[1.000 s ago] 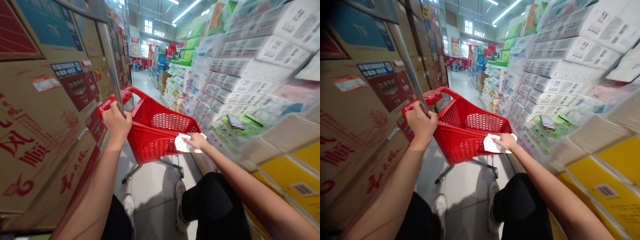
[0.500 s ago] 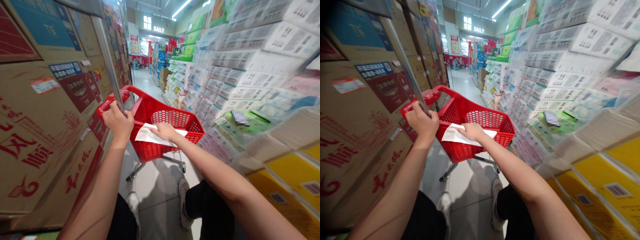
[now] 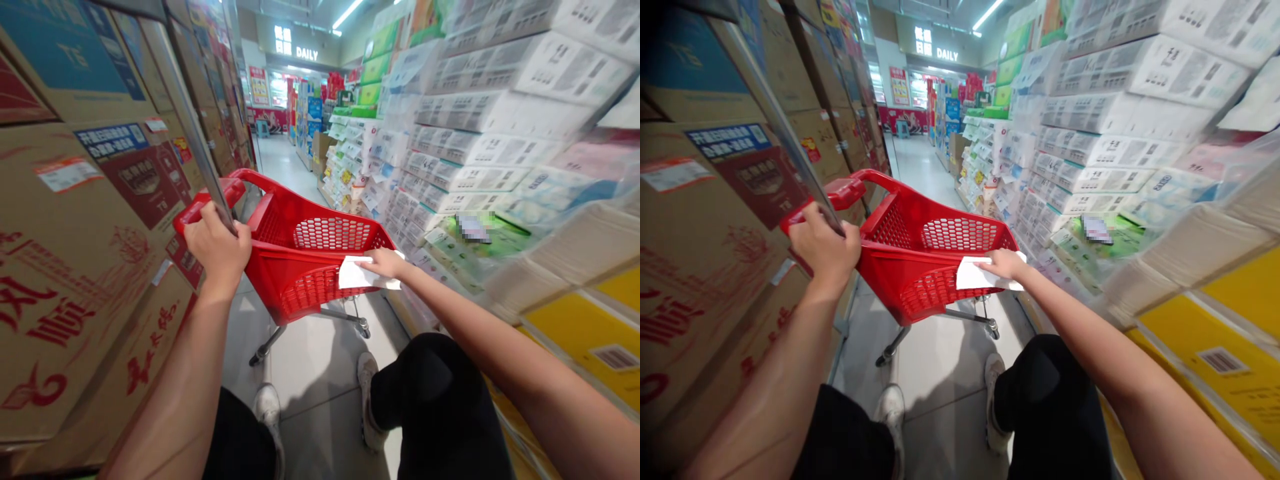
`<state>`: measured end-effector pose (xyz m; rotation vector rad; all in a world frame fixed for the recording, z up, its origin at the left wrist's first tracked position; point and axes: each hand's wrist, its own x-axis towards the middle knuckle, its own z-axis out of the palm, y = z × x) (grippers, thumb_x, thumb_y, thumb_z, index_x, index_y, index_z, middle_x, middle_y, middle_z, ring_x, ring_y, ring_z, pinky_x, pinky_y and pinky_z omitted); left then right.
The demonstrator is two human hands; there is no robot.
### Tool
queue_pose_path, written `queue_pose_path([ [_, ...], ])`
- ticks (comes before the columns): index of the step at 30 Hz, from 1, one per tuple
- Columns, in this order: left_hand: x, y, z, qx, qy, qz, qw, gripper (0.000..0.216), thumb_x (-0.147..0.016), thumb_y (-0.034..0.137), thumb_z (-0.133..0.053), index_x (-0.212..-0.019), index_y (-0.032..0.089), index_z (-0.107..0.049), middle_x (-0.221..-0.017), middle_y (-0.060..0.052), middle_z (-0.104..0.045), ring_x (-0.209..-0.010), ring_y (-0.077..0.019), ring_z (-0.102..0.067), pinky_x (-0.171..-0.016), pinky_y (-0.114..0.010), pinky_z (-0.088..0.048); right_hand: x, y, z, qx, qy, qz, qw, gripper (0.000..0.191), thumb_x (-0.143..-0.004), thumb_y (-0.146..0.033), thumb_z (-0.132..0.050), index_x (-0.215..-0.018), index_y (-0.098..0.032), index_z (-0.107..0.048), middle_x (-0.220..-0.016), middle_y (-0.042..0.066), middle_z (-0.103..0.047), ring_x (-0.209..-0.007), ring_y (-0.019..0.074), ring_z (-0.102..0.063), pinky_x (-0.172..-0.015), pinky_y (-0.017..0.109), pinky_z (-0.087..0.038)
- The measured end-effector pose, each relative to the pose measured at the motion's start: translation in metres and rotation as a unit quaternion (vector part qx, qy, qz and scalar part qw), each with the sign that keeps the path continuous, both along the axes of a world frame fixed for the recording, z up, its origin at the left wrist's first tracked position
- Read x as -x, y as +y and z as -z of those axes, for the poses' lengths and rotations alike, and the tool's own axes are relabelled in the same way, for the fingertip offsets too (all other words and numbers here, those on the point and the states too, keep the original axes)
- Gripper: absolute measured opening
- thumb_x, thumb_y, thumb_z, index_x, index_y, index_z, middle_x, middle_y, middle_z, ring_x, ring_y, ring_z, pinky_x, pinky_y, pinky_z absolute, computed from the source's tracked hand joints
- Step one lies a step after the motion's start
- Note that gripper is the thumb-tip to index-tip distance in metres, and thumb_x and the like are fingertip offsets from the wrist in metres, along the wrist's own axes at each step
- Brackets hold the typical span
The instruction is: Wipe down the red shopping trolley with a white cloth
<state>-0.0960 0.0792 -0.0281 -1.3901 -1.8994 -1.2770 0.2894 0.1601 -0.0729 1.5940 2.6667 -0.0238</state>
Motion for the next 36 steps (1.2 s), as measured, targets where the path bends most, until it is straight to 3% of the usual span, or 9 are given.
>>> queue_pose_path([
  [2, -0.006, 0.000, 0.000, -0.003, -0.018, 0.001, 1.000, 0.048, -0.081, 0.028, -0.051, -0.127, 0.011, -0.051, -0.099, -0.018, -0.064, -0.100, -0.0386, -0.061, -0.096, -0.054, -0.037, -0.008, 0.001, -0.002, 0.013, -0.005, -0.003, 1.000, 0.069, -0.098, -0.072, -0.034, -0.105, -0.016, -0.074, -0.106, 0.015, -0.076, -0.095, 0.0254, -0.071, -0.074, 0.026, -0.040],
  [5, -0.016, 0.000, -0.001, -0.009, -0.046, -0.002, 0.999, 0.048, -0.080, 0.026, -0.051, -0.126, 0.011, -0.051, -0.102, -0.020, -0.064, -0.103, -0.0398, -0.059, -0.097, -0.055, -0.035, 0.005, -0.003, -0.007, 0.004, -0.016, -0.013, 1.000, 0.074, -0.097, -0.074, -0.032, -0.101, -0.015, -0.075, -0.103, 0.017, -0.076, -0.093, 0.0271, -0.071, -0.073, 0.027, -0.041],
  [14, -0.029, 0.000, -0.002, -0.008, -0.056, 0.009, 0.998, 0.047, -0.080, 0.026, -0.050, -0.124, 0.011, -0.051, -0.106, -0.022, -0.063, -0.106, -0.0406, -0.059, -0.098, -0.056, -0.034, 0.150, -0.031, -0.028, -0.022, 0.110, -0.104, 0.988, 0.082, -0.096, -0.079, -0.017, -0.114, -0.020, -0.071, -0.113, 0.012, -0.075, -0.102, 0.0267, -0.069, -0.083, 0.030, -0.046],
  [18, -0.016, -0.004, -0.003, -0.012, -0.057, 0.017, 0.998, 0.047, -0.078, 0.025, -0.052, -0.123, 0.013, -0.052, -0.104, -0.020, -0.063, -0.105, -0.0406, -0.059, -0.098, -0.058, -0.035, 0.175, -0.043, -0.032, -0.026, 0.128, -0.110, 0.985, 0.078, -0.097, -0.078, -0.018, -0.116, -0.023, -0.069, -0.114, 0.009, -0.075, -0.101, 0.0262, -0.069, -0.085, 0.031, -0.046],
  [22, 0.002, -0.011, -0.004, -0.022, -0.051, 0.007, 0.998, 0.046, -0.075, 0.023, -0.056, -0.121, 0.016, -0.053, -0.099, -0.017, -0.063, -0.102, -0.0392, -0.060, -0.097, -0.056, -0.039, 0.155, -0.056, -0.026, -0.045, 0.106, -0.109, 0.987, 0.071, -0.101, -0.071, -0.018, -0.118, -0.022, -0.067, -0.111, 0.010, -0.075, -0.102, 0.0256, -0.069, -0.084, 0.030, -0.046],
  [27, 0.019, -0.018, -0.003, -0.023, -0.039, -0.020, 0.999, 0.046, -0.077, 0.025, -0.056, -0.122, 0.017, -0.054, -0.098, -0.016, -0.063, -0.100, -0.0388, -0.060, -0.093, -0.054, -0.042, 0.090, -0.058, -0.011, -0.052, 0.032, -0.061, 0.996, 0.068, -0.101, -0.070, -0.022, -0.116, -0.021, -0.068, -0.107, 0.012, -0.076, -0.098, 0.0271, -0.071, -0.080, 0.030, -0.045],
  [32, 0.020, -0.022, -0.003, -0.030, -0.041, -0.037, 0.998, 0.044, -0.077, 0.026, -0.056, -0.120, 0.017, -0.055, -0.098, -0.017, -0.064, -0.099, -0.0392, -0.060, -0.090, -0.053, -0.042, 0.016, -0.047, -0.002, -0.012, 0.001, -0.002, 1.000, 0.062, -0.100, -0.068, -0.033, -0.115, -0.021, -0.070, -0.108, 0.012, -0.076, -0.101, 0.0260, -0.071, -0.079, 0.027, -0.044],
  [36, 0.014, -0.021, -0.003, -0.041, -0.044, -0.028, 0.998, 0.038, -0.077, 0.024, -0.054, -0.115, 0.017, -0.056, -0.093, -0.016, -0.062, -0.096, -0.0380, -0.060, -0.091, -0.053, -0.042, -0.001, -0.040, 0.001, 0.001, -0.005, 0.005, 1.000, 0.057, -0.101, -0.062, -0.036, -0.125, -0.021, -0.068, -0.114, 0.013, -0.075, -0.106, 0.0257, -0.070, -0.082, 0.027, -0.044],
])
